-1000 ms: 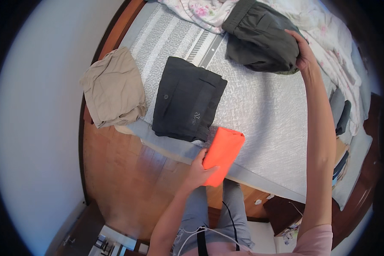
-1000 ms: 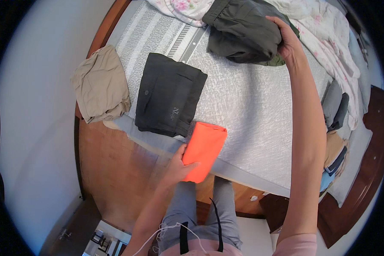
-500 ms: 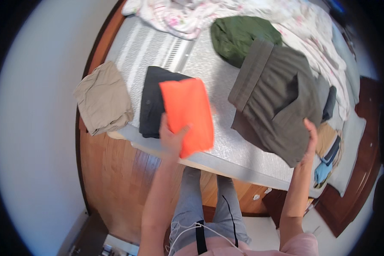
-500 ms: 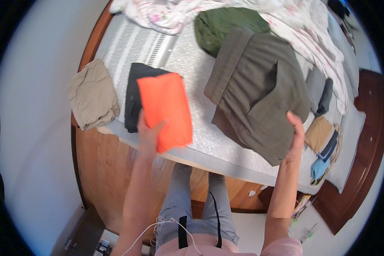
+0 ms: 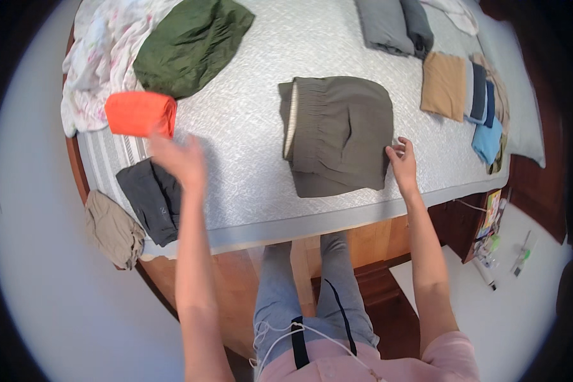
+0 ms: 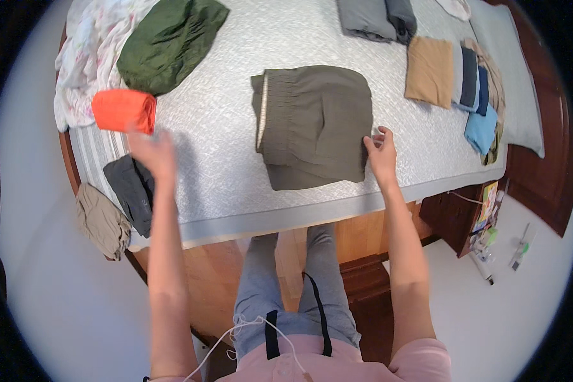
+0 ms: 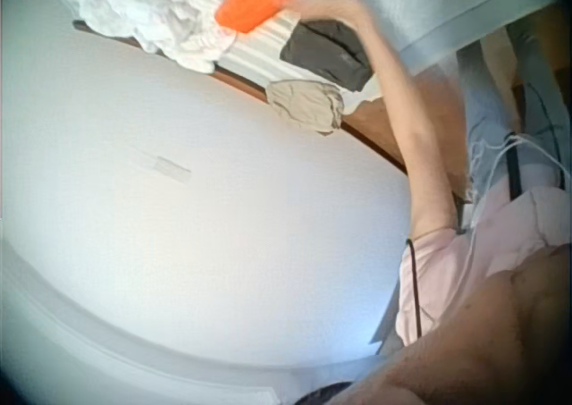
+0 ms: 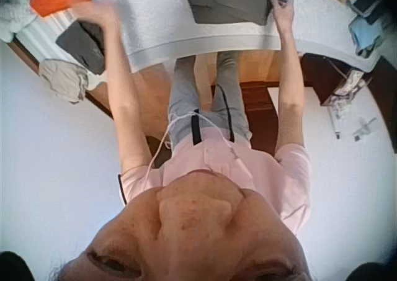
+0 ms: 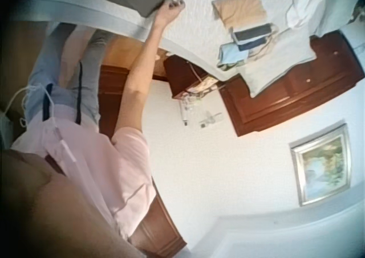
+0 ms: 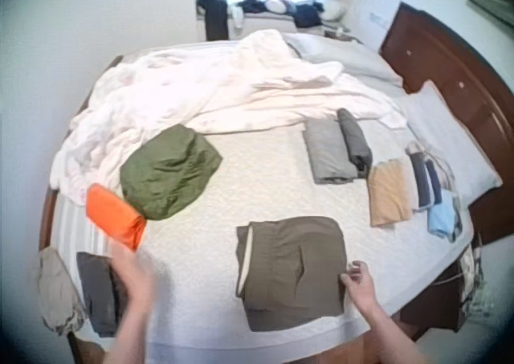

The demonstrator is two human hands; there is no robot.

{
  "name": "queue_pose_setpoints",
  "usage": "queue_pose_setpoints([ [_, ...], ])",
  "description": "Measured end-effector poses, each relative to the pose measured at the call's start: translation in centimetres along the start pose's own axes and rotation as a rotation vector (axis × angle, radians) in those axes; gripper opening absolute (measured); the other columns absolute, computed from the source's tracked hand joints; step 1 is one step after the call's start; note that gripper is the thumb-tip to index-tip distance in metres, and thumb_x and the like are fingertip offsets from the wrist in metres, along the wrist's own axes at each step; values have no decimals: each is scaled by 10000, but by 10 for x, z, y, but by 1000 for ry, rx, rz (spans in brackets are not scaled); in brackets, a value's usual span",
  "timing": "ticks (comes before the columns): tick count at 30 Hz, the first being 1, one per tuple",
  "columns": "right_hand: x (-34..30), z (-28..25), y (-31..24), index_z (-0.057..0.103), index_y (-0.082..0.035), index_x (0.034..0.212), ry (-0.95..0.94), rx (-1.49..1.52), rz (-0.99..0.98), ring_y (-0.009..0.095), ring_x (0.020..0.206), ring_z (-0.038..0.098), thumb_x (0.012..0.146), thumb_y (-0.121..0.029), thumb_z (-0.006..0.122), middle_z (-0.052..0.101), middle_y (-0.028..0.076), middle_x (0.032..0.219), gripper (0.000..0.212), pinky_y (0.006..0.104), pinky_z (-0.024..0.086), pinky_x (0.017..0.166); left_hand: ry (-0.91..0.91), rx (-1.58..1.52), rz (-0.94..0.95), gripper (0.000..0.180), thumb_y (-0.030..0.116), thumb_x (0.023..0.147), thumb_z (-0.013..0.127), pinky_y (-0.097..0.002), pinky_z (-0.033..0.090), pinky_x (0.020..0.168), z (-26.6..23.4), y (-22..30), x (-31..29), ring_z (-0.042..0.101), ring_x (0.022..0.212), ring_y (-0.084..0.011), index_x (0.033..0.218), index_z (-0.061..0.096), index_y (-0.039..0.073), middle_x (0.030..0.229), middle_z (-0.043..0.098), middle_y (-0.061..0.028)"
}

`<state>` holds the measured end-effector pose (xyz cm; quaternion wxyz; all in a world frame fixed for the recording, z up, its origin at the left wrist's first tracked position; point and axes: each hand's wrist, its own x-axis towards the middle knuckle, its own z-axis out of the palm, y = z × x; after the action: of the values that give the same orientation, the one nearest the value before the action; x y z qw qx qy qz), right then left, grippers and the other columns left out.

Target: The person folds several garments on a bed, including a beige polo shirt, dark gray pants, an orange t-shirt, and olive green pants. Each item is laid flat, folded into a compact rectangle, and placed in a growing stack on the bed.

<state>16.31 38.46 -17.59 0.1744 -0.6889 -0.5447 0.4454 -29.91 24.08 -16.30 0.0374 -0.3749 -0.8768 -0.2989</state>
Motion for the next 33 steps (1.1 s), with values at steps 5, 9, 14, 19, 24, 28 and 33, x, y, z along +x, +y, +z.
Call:
queue_pose_setpoints([
  [5, -58, 6, 4, 445, 18, 1395, 79, -450, -515, 398, 1262, 458, 788, -141, 801, 462, 254, 1380, 722, 460, 395, 1076, -462, 226, 981, 732, 32, 868, 594, -497, 337, 1183, 54, 117, -62, 400, 1422, -347, 1494, 472, 390, 1597, 357, -130],
  [9, -88, 16, 23, 304, -16, 1498, 25, -413, -355, 406, 1296, 410, 750, -130, 840, 341, 257, 1467, 927, 474, 387, 1087, -614, 239, 1195, 699, 73, 884, 589, -483, 270, 1239, 81, 147, -43, 333, 1486, -289, 1479, 456, 416, 1645, 304, -16],
  [14, -96, 43, 49, 244, -16, 1511, 170, 87, 2, 336, 1223, 501, 753, -76, 850, 427, 252, 1376, 973, 415, 470, 996, -799, 269, 1305, 588, 39, 836, 623, -485, 215, 1262, 78, 163, -20, 342, 1492, -251, 1356, 605, 312, 1579, 418, -18],
  [19, -100, 57, 47, 291, 22, 1421, 116, 717, 362, 212, 974, 615, 825, -79, 830, 581, 153, 1139, 810, 312, 519, 841, -913, 116, 1137, 514, 24, 732, 700, -511, 209, 1259, 83, 207, -16, 438, 1418, -281, 1223, 680, 172, 1321, 634, -57],
  [24, -84, 44, 34, 320, 42, 1321, 104, 797, 352, 212, 1061, 596, 827, -140, 853, 561, 168, 1189, 749, 324, 500, 903, -1094, -93, 472, 285, 69, 852, 631, -406, 511, 925, 72, 249, -14, 666, 988, -395, 1125, 667, -8, 984, 720, -165],
  [28, -70, 50, 26, 299, 67, 1329, 95, 793, 279, 290, 1201, 552, 789, -222, 890, 513, 238, 1303, 851, 386, 453, 1030, -1142, -344, 369, 257, 167, 974, 613, -331, 498, 754, 57, 277, -1, 608, 794, -166, 1103, 640, -54, 856, 693, -99],
  [33, -68, 79, 23, 350, 61, 1395, 40, 512, 195, 361, 1192, 595, 761, -240, 896, 582, 266, 1301, 889, 435, 454, 1033, -1122, -547, 218, 254, 143, 1009, 636, -247, 496, 777, 26, 308, 27, 595, 862, -63, 1165, 628, -58, 988, 706, -14],
])
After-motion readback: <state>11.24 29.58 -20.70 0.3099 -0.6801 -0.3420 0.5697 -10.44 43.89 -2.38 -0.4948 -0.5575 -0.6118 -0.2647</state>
